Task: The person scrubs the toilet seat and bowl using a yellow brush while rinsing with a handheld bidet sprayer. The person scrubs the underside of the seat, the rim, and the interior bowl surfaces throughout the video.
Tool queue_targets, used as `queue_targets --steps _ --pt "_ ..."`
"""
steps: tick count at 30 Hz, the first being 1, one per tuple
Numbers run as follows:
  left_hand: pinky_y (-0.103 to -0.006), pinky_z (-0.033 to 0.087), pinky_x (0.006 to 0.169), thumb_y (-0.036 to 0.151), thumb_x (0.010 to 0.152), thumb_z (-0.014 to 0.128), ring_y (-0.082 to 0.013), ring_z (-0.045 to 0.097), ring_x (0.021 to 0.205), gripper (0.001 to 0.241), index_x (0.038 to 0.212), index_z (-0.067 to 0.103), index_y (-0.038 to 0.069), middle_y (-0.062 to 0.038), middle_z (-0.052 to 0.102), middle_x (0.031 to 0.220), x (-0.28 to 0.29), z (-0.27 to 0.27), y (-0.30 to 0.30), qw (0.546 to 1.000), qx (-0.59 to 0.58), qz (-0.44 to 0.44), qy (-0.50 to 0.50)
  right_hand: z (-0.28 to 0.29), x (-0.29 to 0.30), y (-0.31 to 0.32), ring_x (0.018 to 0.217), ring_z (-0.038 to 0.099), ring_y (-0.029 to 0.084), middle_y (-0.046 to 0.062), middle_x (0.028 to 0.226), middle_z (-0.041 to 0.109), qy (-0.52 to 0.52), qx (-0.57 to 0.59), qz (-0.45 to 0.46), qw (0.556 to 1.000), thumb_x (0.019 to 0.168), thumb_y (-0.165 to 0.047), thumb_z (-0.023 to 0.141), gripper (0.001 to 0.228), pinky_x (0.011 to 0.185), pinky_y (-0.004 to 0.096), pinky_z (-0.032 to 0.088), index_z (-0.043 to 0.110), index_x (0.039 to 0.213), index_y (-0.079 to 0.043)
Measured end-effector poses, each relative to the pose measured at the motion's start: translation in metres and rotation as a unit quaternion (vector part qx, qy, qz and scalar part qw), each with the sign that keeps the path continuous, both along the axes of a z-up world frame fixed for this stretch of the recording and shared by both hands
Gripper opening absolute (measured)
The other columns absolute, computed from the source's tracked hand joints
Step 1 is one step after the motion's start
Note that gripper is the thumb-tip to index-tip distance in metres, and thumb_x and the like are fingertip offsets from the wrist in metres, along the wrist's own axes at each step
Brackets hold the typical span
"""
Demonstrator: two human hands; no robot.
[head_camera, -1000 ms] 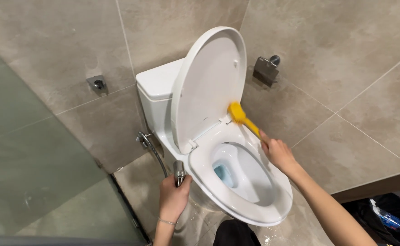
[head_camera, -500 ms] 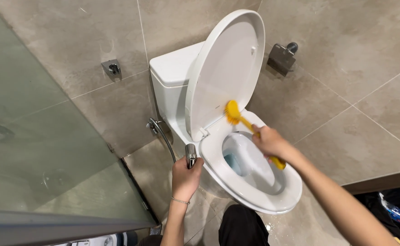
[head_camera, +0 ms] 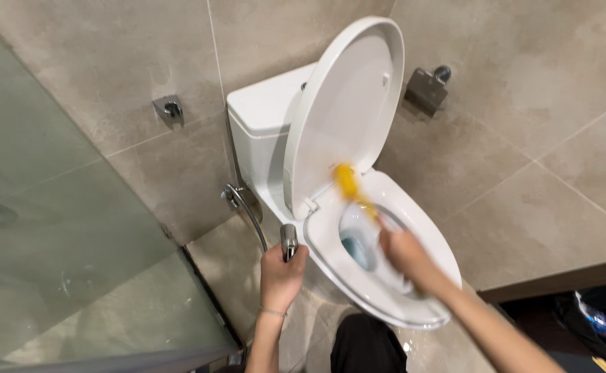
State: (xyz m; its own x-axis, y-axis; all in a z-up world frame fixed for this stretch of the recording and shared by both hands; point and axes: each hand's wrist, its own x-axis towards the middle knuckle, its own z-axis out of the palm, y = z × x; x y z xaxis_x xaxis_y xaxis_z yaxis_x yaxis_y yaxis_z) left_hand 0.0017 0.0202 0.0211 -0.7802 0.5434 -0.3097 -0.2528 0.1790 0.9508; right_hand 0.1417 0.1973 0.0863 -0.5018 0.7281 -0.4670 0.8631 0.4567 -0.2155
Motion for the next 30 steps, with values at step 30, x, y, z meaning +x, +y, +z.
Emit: queue_targets --steps 30 --pt "-0.0296 0.037 0.053 0.022 0.075 0.069 -0.0143 0.042 0.053 0.032 0.054 0.049 0.010 -0.004 0.034 0.048 0.001 -0.006 0.002 0.998 -0.050 -0.020 0.027 0.103 -0.056 0.076 0.103 0.080 0.020 0.009 0.120 0.079 -0.242 0.250 0.251 0.903 0.094 -0.019 0.068 0.043 0.086 0.031 0.063 0.070 0.135 -0.032"
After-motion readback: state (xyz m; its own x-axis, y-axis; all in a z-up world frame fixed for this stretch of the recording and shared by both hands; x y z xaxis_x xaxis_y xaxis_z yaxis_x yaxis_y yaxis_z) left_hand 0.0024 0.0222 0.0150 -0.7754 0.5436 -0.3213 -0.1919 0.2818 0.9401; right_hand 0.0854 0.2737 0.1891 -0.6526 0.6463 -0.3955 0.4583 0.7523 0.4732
